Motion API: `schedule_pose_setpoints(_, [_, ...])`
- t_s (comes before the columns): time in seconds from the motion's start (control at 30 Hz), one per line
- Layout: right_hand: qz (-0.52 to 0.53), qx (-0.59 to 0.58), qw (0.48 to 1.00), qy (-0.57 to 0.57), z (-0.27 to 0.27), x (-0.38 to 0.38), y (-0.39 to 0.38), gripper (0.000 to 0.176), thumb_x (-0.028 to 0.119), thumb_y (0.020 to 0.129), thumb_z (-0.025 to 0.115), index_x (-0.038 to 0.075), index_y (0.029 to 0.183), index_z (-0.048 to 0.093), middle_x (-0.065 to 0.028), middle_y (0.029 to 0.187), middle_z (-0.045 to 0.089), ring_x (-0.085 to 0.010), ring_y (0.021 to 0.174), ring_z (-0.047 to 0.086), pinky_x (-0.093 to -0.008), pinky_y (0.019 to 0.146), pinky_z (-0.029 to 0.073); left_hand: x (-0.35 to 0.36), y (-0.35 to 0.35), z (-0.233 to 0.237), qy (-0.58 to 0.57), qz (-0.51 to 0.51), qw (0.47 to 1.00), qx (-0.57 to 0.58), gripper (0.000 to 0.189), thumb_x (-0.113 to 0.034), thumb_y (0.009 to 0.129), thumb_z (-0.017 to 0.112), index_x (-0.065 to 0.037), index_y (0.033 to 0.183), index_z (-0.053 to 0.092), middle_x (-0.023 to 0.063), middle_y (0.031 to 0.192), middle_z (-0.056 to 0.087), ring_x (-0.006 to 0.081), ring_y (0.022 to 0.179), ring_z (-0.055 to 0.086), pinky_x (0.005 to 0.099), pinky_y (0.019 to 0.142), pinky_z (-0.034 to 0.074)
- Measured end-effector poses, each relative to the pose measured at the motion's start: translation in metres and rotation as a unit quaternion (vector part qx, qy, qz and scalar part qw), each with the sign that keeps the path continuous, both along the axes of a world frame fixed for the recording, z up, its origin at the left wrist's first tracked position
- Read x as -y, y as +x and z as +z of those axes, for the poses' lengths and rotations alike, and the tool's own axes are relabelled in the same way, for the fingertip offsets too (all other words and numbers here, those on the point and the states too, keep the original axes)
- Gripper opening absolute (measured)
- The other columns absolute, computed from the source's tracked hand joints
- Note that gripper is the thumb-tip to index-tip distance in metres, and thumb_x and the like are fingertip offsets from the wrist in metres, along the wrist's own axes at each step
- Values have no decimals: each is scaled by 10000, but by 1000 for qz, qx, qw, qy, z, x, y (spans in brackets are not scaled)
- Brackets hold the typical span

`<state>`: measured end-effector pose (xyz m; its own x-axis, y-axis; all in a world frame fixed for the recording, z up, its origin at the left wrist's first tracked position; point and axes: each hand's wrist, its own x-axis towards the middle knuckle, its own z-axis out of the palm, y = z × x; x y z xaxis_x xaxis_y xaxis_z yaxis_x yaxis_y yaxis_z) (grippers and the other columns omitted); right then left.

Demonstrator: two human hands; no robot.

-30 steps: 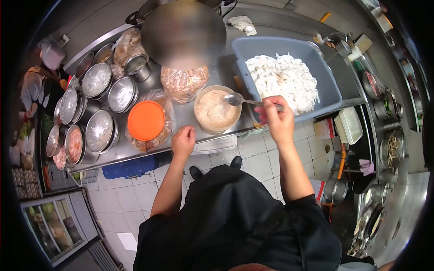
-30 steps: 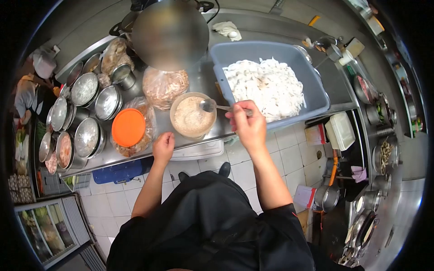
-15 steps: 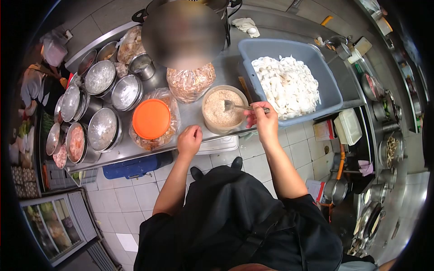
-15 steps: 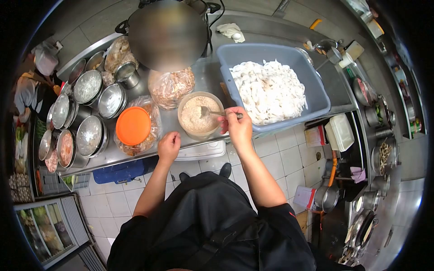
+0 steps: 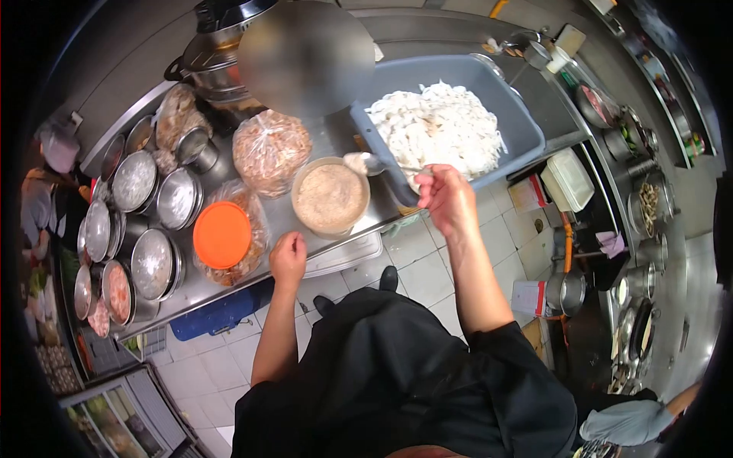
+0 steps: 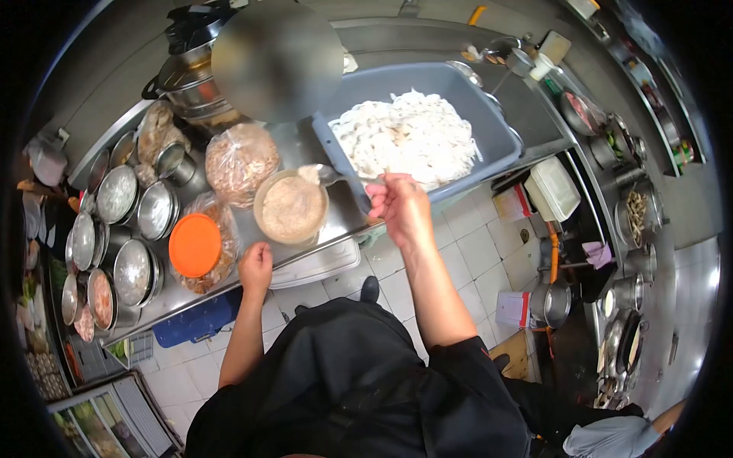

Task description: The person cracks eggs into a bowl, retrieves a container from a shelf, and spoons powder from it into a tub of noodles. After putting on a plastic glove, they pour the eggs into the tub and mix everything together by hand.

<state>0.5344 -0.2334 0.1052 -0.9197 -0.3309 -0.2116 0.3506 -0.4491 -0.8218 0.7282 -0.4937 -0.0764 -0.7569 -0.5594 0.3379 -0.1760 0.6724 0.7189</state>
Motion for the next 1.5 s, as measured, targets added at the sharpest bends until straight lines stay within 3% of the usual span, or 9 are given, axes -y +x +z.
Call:
schedule_pose_setpoints(0.2, [-198,-209,944,158,18,-87,-137,217,147,961,526,-55,1009,591,-180,835,705,-187,600,644,-314,552,579,-2,-2,-1,12,29,999,5,170,-188,924,632,-29,914,689,142,817,678,294,703,659,389,649,510])
schedule_pose_setpoints(0.27, [-342,-350,678,548,23,-107,-158,207,162,957,544,-34,990,602,-133,798,714,-163,635,662,-304,532,562,-1,1,-6,12,27,1000,9,175,-192,925,632,-27,918,690,141,817,680,291,702,660,389,649,510])
schedule_pose_setpoints(0.37, [-313,-280,849,322,39,-105,-127,211,185,978,573,-20,1021,599,-138,813,715,-147,630,647,-287,557,559,0,-4,-5,1,36,999,15,162,-183,923,628,-31,925,684,135,824,676,296,713,658,392,656,512])
schedule_pose_setpoints(0.57, [-58,-316,931,174,44,-26,-1,187,175,1000,576,-9,1026,604,-139,831,714,-124,607,610,-254,537,510,-1,-1,1,0,32,999,7,159,-185,919,634,-34,925,682,139,809,667,305,711,654,391,649,508])
schedule_pose_setpoints(0.73, [52,-297,911,281,16,33,41,149,156,996,574,23,1016,637,-107,803,727,-139,634,652,-273,567,522,2,2,3,3,15,1000,-16,149,-177,910,646,-33,911,685,148,769,655,312,692,647,394,632,500])
schedule_pose_setpoints(0.8, [44,-436,818,373,9,46,44,173,153,995,584,-12,1022,630,-110,815,718,-94,652,630,-248,578,506,2,5,5,22,12,1000,3,127,-165,892,642,-50,927,680,131,854,682,310,748,662,392,679,523])
schedule_pose_setpoints(0.87, [26,-466,796,385,0,56,43,160,153,973,583,1,992,629,-175,787,715,-243,734,725,-350,652,555,2,5,4,19,9,1000,-8,123,-166,892,641,-53,925,679,130,858,683,317,758,663,398,683,523])
schedule_pose_setpoints(1.13, [46,-195,939,281,-18,66,40,174,167,992,553,3,1032,596,-100,795,710,-104,602,596,-277,490,516,4,7,5,26,0,1000,-14,114,-167,889,636,-63,918,673,126,870,687,335,802,664,420,705,523])
schedule_pose_setpoints(1.5, [55,-11,998,26,1,17,2,179,102,938,507,-34,1045,552,-207,849,687,-189,587,608,-334,514,551,1,3,1,11,11,1000,8,153,-190,912,616,-54,936,681,118,874,688,298,757,671,398,686,526])
